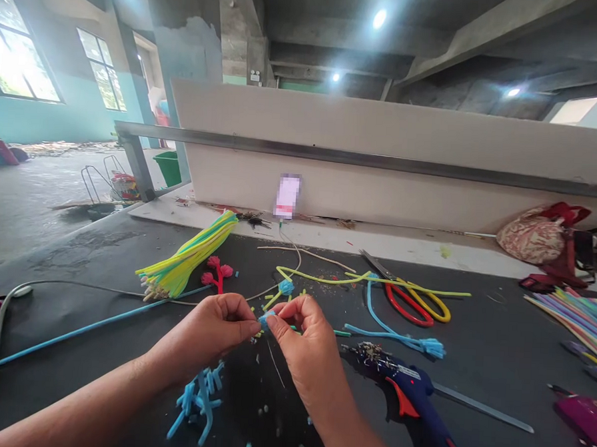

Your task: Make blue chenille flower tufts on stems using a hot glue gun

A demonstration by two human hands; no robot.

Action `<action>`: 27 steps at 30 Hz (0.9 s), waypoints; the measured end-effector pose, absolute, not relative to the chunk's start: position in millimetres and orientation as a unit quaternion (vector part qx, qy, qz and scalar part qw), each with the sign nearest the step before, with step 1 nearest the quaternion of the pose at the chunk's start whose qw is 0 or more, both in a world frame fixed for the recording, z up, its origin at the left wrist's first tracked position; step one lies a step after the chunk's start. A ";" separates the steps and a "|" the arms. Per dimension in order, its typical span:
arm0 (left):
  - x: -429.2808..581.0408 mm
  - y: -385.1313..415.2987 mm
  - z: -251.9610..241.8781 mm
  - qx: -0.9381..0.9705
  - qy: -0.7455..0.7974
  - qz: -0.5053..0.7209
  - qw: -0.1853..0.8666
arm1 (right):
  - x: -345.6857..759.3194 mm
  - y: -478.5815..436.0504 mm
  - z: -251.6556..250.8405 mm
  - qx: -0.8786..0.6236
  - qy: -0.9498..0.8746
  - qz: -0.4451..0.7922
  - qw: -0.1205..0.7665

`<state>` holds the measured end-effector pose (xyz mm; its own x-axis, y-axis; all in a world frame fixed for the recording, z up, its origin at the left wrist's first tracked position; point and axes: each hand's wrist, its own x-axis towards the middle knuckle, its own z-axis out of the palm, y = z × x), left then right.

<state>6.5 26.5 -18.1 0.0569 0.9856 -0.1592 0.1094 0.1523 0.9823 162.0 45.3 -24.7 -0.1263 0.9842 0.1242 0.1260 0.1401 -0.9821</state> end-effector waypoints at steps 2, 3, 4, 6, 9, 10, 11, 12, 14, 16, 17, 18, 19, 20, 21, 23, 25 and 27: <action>7.5 26.0 -18.1 0.511 0.554 0.413 0.512 | 161.6 45.7 -27.2 -0.451 -0.584 0.479 0.476; 8.1 25.8 -18.2 0.515 0.557 0.410 0.506 | 161.4 46.1 -29.2 -0.444 -0.582 0.486 0.478; 8.7 25.7 -18.4 0.520 0.560 0.408 0.499 | 161.1 46.5 -31.4 -0.437 -0.581 0.492 0.480; 9.6 25.6 -18.9 0.531 0.567 0.406 0.482 | 160.7 47.1 -35.4 -0.425 -0.575 0.500 0.489; 9.6 25.7 -19.5 0.545 0.567 0.408 0.462 | 161.4 46.0 -36.9 -0.412 -0.569 0.519 0.488; 9.3 25.7 -19.5 0.546 0.565 0.413 0.461 | 162.1 45.1 -35.9 -0.405 -0.569 0.527 0.485; 8.9 25.6 -19.4 0.545 0.562 0.419 0.461 | 162.9 44.0 -34.4 -0.395 -0.570 0.535 0.483; 8.4 25.5 -19.1 0.542 0.558 0.426 0.462 | 163.7 43.0 -32.7 -0.386 -0.570 0.542 0.482; 7.5 25.2 -17.9 0.529 0.553 0.439 0.471 | 165.2 41.5 -30.0 -0.376 -0.559 0.552 0.491; 6.9 24.6 -16.3 0.515 0.547 0.446 0.486 | 166.5 41.2 -28.9 -0.375 -0.545 0.554 0.505; 6.7 24.1 -15.3 0.511 0.544 0.447 0.493 | 167.0 41.3 -29.0 -0.377 -0.540 0.553 0.511; 6.6 23.6 -14.4 0.509 0.543 0.447 0.497 | 167.5 41.4 -29.2 -0.381 -0.538 0.549 0.514; 6.5 23.0 -13.6 0.509 0.543 0.447 0.496 | 168.0 41.3 -29.4 -0.388 -0.542 0.546 0.507; 6.5 22.5 -12.9 0.512 0.544 0.447 0.492 | 168.3 40.9 -29.5 -0.396 -0.550 0.545 0.494; 6.5 22.1 -12.5 0.516 0.547 0.445 0.486 | 168.5 40.3 -29.4 -0.402 -0.557 0.547 0.478; 7.1 21.6 -12.4 0.525 0.554 0.444 0.470 | 168.1 38.6 -28.8 -0.400 -0.563 0.562 0.455; 8.1 21.6 -13.2 0.537 0.557 0.446 0.450 | 167.0 37.0 -28.3 -0.386 -0.555 0.581 0.454; 9.0 21.8 -14.4 0.546 0.556 0.451 0.435 | 165.9 36.5 -28.3 -0.375 -0.545 0.590 0.463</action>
<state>9.0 21.8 -14.4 -0.0254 0.9996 0.0096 0.2143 -0.0040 0.9768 165.9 36.5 -28.3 -0.2898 0.9550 0.0630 -0.1375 0.0236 -0.9902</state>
